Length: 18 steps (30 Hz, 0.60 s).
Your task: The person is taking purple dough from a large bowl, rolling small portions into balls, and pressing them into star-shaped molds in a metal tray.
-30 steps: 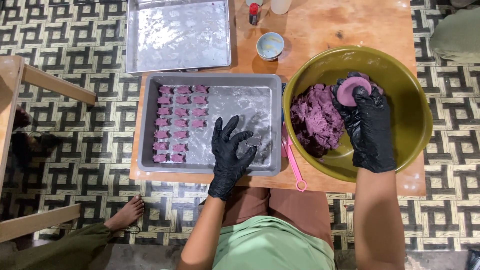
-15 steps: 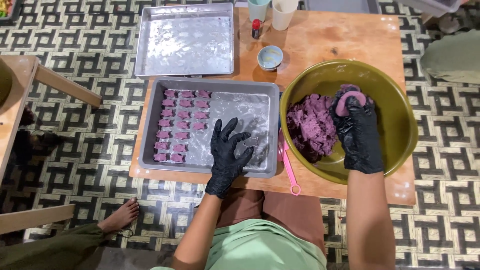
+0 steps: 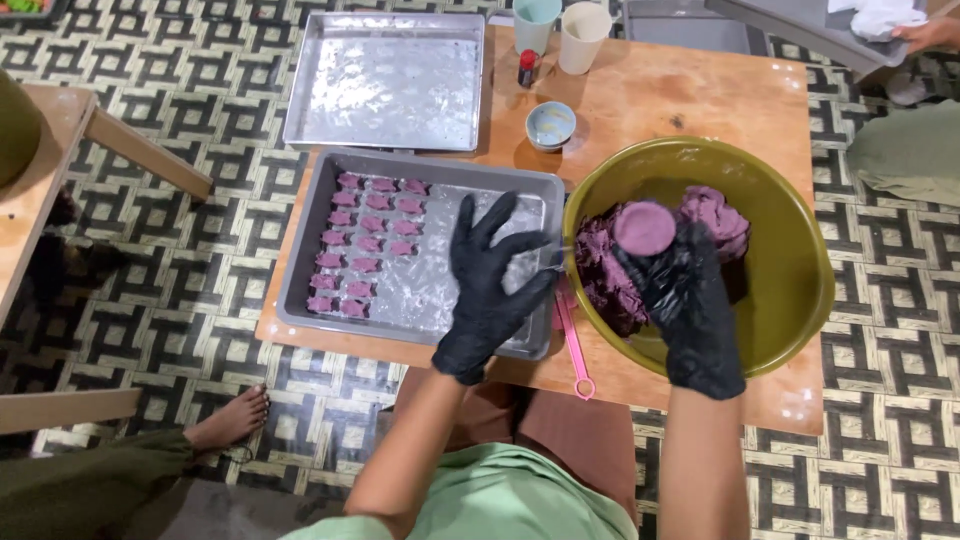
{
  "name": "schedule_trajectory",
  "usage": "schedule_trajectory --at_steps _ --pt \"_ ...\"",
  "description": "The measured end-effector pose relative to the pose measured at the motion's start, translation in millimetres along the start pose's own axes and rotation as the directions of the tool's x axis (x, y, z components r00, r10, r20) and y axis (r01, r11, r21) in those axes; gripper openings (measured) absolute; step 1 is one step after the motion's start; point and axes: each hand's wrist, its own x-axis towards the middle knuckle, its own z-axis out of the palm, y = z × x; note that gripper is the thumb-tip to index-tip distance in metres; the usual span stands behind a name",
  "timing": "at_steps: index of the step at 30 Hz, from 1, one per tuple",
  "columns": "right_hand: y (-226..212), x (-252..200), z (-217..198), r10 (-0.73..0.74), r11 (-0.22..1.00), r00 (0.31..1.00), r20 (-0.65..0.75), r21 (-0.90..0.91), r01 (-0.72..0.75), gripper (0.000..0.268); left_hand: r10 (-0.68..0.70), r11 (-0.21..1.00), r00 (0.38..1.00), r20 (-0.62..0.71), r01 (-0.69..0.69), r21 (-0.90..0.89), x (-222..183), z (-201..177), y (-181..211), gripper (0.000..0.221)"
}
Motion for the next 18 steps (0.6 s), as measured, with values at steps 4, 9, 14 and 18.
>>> schedule_trajectory --at_steps 4,9,14,18 --pt "13 -34 17 0.130 0.989 0.990 0.050 0.066 -0.133 0.035 0.036 0.999 0.998 0.054 -0.037 0.015 11 35 10 0.037" --pt "7 -70 35 0.244 0.957 0.966 0.089 0.137 -0.255 0.049 -0.020 0.998 0.997 0.076 0.015 0.069 6 70 14 0.037" --pt "-2 -83 57 0.261 0.943 0.965 0.022 0.210 -0.259 0.047 -0.073 0.992 0.986 0.152 0.057 0.109 3 76 10 0.041" --pt "4 -78 48 0.227 0.937 0.972 0.059 0.260 -0.235 0.047 -0.069 0.994 0.984 0.164 0.054 0.093 2 74 11 0.042"
